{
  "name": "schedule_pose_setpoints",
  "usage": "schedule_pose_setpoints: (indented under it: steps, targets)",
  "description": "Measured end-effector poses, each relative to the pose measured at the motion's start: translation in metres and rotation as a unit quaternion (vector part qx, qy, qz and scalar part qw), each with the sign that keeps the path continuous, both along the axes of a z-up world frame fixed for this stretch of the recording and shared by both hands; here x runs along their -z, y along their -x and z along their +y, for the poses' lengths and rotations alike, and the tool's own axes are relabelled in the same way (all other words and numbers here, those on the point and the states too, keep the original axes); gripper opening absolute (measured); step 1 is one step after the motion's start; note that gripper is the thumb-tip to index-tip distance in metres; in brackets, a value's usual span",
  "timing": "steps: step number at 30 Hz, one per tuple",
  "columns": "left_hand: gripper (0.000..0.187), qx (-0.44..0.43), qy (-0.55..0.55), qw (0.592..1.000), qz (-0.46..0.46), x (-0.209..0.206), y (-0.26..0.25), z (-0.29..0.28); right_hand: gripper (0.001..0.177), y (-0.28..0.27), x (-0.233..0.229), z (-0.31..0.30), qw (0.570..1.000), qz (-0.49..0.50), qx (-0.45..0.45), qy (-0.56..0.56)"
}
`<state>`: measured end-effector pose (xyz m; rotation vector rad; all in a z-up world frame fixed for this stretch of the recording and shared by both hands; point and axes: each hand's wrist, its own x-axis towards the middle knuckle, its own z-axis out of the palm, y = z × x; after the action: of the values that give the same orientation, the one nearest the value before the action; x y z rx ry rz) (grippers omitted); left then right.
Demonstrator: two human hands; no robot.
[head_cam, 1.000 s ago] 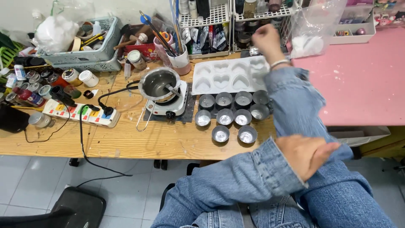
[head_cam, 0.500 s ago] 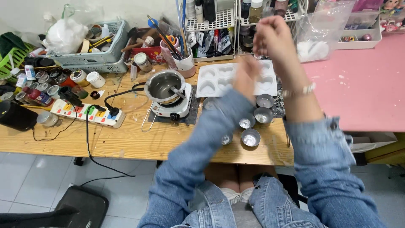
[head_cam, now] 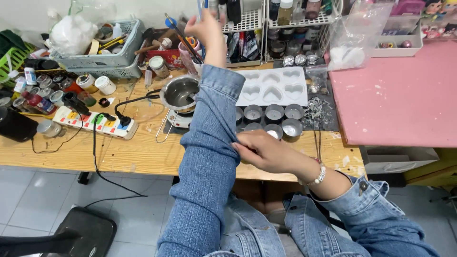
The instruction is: Melting wax and preparing candle containers with wicks and decorations in a workshop.
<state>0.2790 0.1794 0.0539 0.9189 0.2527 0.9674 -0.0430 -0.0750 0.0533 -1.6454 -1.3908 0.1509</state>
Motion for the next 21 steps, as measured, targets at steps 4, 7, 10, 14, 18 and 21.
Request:
schedule_pose_setpoints:
  steps: [4, 7, 10, 14, 18, 21]
  targets:
    - [0.037, -0.164, -0.204, 0.965, 0.012, 0.003, 0.045, -0.053, 0.035, -0.006, -0.032, -0.001, 0.997, -0.061, -0.029, -0.025]
    - [0.027, -0.234, -0.469, 0.845, 0.102, 0.006, 0.064, -0.07, 0.033, -0.009, -0.04, 0.005, 0.997, -0.047, -0.023, -0.058]
    - [0.037, -0.197, -0.59, 0.782, 0.047, 0.007, 0.056, -0.065, 0.033, -0.001, -0.024, -0.007, 0.998, -0.042, -0.032, -0.038]
    - [0.031, -0.039, -0.373, 0.927, -0.027, 0.004, 0.001, -0.024, 0.034, 0.014, 0.005, -0.019, 0.998, 0.051, -0.023, -0.039]
    - [0.018, 0.179, 0.192, 0.954, -0.144, -0.001, -0.03, 0.009, 0.036, 0.035, 0.034, -0.023, 0.996, 0.081, 0.014, -0.041]
    - [0.033, 0.244, 0.293, 0.879, -0.287, 0.081, -0.179, 0.203, 0.022, 0.069, 0.059, -0.041, 0.993, 0.053, -0.101, -0.013]
